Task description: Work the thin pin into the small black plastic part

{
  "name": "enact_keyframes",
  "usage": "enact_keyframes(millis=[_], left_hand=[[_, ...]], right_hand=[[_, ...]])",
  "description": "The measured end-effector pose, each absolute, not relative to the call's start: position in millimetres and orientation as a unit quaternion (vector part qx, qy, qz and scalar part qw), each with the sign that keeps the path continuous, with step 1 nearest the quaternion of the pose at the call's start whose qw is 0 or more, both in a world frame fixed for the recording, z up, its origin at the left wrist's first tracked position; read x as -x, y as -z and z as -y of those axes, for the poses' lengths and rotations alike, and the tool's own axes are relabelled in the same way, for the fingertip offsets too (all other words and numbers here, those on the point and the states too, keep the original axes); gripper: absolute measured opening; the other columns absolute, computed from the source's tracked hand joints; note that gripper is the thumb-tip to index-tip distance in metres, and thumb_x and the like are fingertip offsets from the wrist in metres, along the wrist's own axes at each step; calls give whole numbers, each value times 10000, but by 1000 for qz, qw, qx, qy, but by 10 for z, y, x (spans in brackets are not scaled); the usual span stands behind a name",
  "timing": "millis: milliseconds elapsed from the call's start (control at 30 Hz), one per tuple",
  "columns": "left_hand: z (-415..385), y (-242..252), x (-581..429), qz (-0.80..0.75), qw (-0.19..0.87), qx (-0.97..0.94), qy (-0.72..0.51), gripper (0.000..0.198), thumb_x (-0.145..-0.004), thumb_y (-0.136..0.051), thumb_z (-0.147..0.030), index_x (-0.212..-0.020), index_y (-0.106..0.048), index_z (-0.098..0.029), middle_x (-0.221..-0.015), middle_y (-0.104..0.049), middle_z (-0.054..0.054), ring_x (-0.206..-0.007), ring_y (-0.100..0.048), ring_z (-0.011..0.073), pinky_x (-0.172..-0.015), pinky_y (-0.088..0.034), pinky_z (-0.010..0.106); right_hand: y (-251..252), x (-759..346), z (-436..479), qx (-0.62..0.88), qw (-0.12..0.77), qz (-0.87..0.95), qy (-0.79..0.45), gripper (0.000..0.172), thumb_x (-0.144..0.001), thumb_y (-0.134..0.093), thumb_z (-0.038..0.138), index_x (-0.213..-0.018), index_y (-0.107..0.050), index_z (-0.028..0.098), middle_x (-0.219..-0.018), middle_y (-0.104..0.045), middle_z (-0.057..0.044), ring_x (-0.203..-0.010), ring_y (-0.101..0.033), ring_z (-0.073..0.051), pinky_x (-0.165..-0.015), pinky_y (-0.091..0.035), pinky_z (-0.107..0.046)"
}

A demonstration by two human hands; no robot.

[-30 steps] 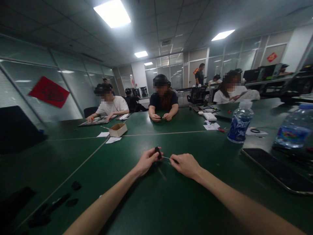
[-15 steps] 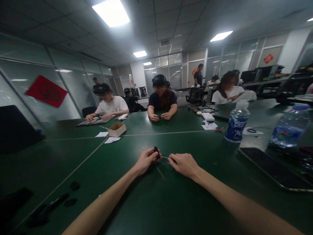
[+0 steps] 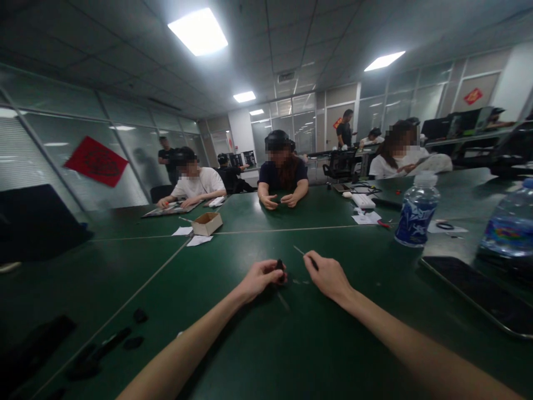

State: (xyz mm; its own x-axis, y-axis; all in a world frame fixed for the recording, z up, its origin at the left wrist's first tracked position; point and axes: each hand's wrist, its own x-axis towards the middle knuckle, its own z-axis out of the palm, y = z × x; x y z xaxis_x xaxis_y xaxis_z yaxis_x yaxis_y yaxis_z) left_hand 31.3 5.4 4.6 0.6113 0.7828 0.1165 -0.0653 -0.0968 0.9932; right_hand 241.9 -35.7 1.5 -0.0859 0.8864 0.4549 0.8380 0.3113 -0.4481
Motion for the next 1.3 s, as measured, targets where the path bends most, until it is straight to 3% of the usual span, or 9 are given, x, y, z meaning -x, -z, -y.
enact_keyframes(millis=[67, 267, 1300], left_hand=[[-49, -37, -316, -278, 618, -646, -352, 381, -702, -678, -400, -946, -622, -113, -818, -637, 71, -747, -592, 167, -705, -432, 283], [-87, 14, -317, -283, 641, -569, -430, 380, -689, -694, -395, -914, -607, -103, -807, -620, 73, -735, -585, 154, -689, -427, 268], [-132, 44, -313, -291, 643, -575, -413, 427, -704, -697, -349, -1069, -606, -145, -967, -644, 98, -827, -594, 166, -766, -425, 284]], right_hand=[[-8, -2434, 340, 595, 348, 723, -50, 361, -924, -279, 400, -928, -575, 193, -631, -618, -14, -514, -582, -161, -513, -410, -253], [-73, -2357, 436, 480, 250, 839, -63, 323, -907, -330, 365, -900, -608, 200, -715, -644, -31, -610, -603, -160, -571, -433, -252], [-95, -2314, 446, 536, 176, 826, 17, 302, -910, -345, 355, -904, -612, 216, -736, -664, -30, -632, -609, -158, -585, -396, -237]])
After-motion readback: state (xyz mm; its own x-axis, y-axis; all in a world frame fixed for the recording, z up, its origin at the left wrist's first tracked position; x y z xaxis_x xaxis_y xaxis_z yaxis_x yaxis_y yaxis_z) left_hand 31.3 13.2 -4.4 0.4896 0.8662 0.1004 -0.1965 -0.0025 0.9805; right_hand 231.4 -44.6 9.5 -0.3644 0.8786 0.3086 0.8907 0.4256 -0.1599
